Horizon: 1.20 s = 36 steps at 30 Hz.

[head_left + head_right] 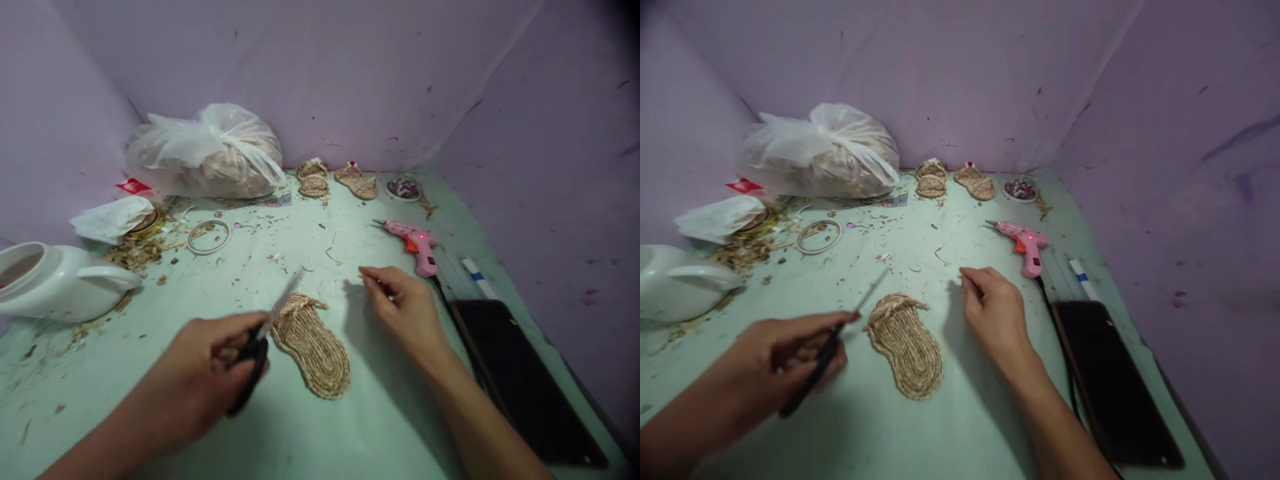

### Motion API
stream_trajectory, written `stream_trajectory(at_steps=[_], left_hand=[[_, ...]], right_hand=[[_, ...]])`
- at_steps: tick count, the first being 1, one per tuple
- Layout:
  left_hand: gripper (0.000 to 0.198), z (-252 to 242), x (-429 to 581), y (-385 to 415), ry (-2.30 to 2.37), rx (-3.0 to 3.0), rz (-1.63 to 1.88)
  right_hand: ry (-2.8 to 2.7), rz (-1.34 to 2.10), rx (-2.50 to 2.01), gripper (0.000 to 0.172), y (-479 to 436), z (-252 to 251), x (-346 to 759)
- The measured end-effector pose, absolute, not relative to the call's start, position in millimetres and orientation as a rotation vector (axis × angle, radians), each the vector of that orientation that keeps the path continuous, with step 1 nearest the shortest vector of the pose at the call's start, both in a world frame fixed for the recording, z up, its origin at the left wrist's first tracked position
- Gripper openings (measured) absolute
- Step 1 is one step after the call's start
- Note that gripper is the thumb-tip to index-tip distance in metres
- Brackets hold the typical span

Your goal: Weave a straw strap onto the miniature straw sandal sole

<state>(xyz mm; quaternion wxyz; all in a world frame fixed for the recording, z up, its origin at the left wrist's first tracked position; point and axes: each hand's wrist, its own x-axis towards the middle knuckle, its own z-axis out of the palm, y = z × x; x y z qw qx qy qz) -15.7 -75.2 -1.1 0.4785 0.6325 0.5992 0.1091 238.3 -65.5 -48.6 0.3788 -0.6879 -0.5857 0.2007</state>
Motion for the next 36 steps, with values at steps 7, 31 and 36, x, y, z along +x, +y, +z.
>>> stream_trajectory(at_steps=[7,31,36], left_hand=[[0.035,-8.2,-40.9,-29.4,2.115,2.309,-0.188],[0.024,-36.7,46.8,-68.0,1.203,2.831,0.592],[0.031,-36.1,43.9,-70.8,1.097,2.873,0.754]], right_hand=[[-1.471,0.919,-1.962,0.035,-67.0,-40.3,211.9],[-0.572,1.466,-1.426,0.029,-58.2,-41.4,183.1],[-0.335,1.682,-1.146,0.022,-57.4,-31.3,172.1]])
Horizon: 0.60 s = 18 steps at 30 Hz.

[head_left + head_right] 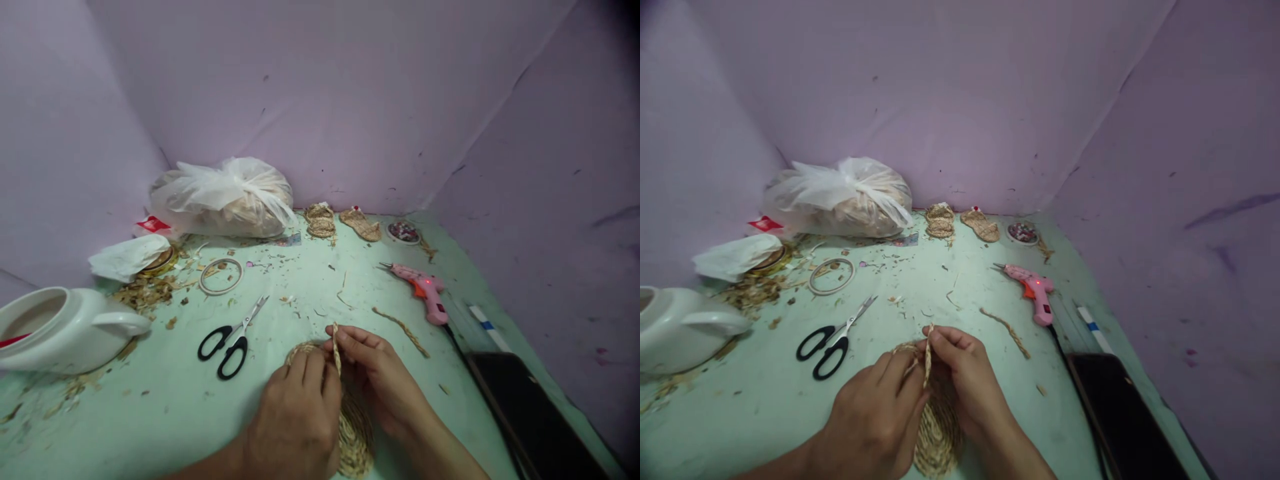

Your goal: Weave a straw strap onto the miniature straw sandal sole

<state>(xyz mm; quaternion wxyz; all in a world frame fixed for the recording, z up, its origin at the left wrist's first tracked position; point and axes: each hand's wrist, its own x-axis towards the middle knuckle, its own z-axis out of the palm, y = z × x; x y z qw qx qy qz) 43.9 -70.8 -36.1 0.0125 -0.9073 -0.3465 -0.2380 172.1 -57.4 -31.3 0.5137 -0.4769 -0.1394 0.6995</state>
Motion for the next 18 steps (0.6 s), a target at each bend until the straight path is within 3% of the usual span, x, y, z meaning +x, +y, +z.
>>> stream_trajectory(at_steps=[4,10,13,18], left_hand=[[0.023,-7.4,15.2,-46.5,-1.221,-2.829,-0.883],[0.02,46.8,-68.5,29.1,-2.176,-2.261,-0.917],[0.021,40.7,-93.9,53.7,-2.375,-2.303,-0.78],[0.021,12.3,-98.4,71.8,-2.294,-2.44,-0.412]], right_hand=[[-0.354,1.765,-1.056,0.016,-54.6,-28.2,165.5],[-0.354,1.754,-1.187,0.019,-53.5,-36.3,161.4],[-0.299,1.783,-1.193,0.021,-55.6,-40.5,162.5],[-0.313,1.735,-1.246,0.023,-58.1,-38.5,164.6]])
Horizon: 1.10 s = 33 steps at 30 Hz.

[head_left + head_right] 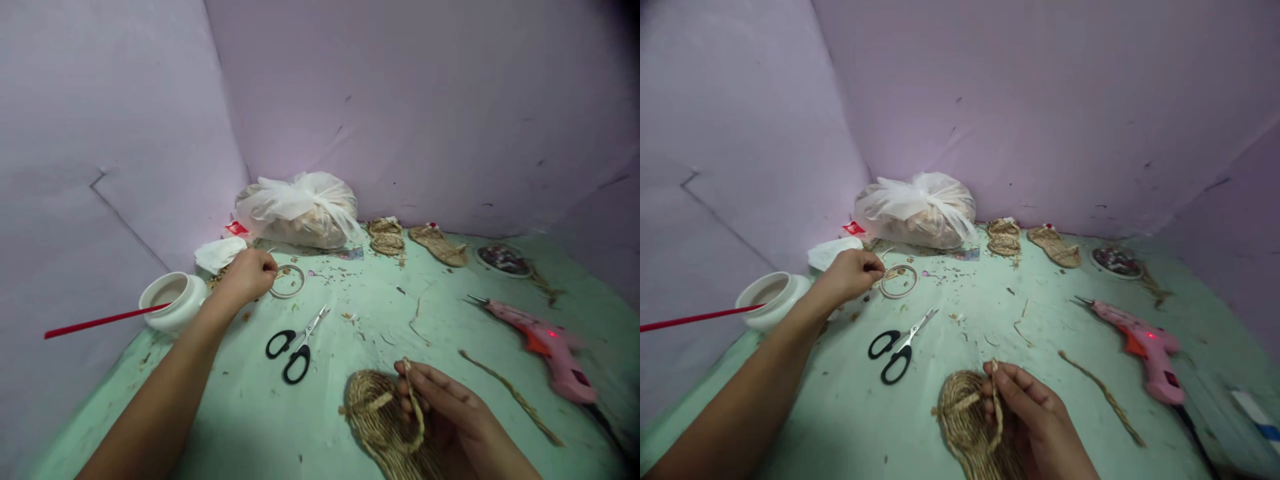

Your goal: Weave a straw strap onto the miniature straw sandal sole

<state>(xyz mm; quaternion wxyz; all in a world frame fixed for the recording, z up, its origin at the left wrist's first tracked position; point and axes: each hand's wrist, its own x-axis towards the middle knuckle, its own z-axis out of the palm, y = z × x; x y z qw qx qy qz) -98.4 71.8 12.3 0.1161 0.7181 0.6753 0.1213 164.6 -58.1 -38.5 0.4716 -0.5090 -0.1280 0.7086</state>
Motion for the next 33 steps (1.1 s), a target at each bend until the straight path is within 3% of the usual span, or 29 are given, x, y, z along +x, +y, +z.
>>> stream_trajectory(at_steps=[10,20,33], left_hand=[[0.019,-21.2,-78.1,70.5,1.942,2.291,0.108],[0.011,10.2,-39.0,41.9,1.274,2.07,0.373],[0.007,4.0,-11.8,18.2,1.127,2.003,0.372]], right_hand=[[-0.304,1.711,-1.244,0.026,-59.0,-35.5,162.1],[-0.407,1.744,-1.086,0.027,-62.3,-41.3,161.5],[-0.532,1.691,-1.117,0.034,-62.7,-40.1,161.0]])
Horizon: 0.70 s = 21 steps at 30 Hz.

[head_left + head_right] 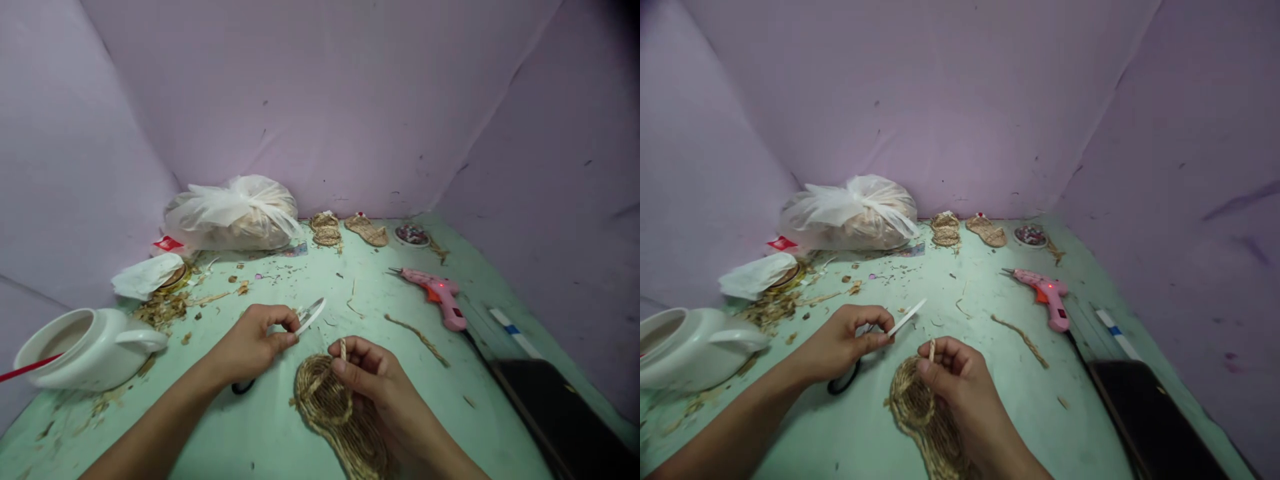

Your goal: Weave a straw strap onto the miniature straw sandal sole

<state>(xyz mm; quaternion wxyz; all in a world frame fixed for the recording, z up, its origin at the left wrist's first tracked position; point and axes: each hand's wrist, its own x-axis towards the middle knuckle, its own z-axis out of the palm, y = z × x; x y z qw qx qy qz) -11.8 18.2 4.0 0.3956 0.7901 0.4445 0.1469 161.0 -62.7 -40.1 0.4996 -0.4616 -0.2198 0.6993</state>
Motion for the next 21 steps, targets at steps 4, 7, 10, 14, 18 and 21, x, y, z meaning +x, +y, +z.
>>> stream_trajectory(at_steps=[4,7,10,14,18,21], left_hand=[[0.012,-6.1,-13.5,18.8,0.836,2.353,0.577],[0.017,-12.9,-14.1,21.3,0.575,2.594,0.681],[0.022,-16.4,-13.8,22.7,0.517,2.718,0.647],[0.025,-18.5,-13.4,21.8,0.513,2.793,0.635],[0.03,-21.6,-14.4,21.8,0.475,2.906,0.62],[0.03,-26.1,-15.6,23.4,0.419,3.068,0.671]], right_hand=[[-0.514,1.692,-1.112,0.031,-62.3,-40.3,160.9],[-0.461,1.703,-1.068,0.032,-61.0,-40.9,162.6],[-0.447,1.702,-1.028,0.033,-59.3,-39.6,165.1],[-0.434,1.659,-1.031,0.028,-58.1,-36.7,166.3],[-0.424,1.646,-1.019,0.027,-58.2,-37.6,163.5],[-0.469,1.646,-1.024,0.028,-58.5,-39.0,161.4]])
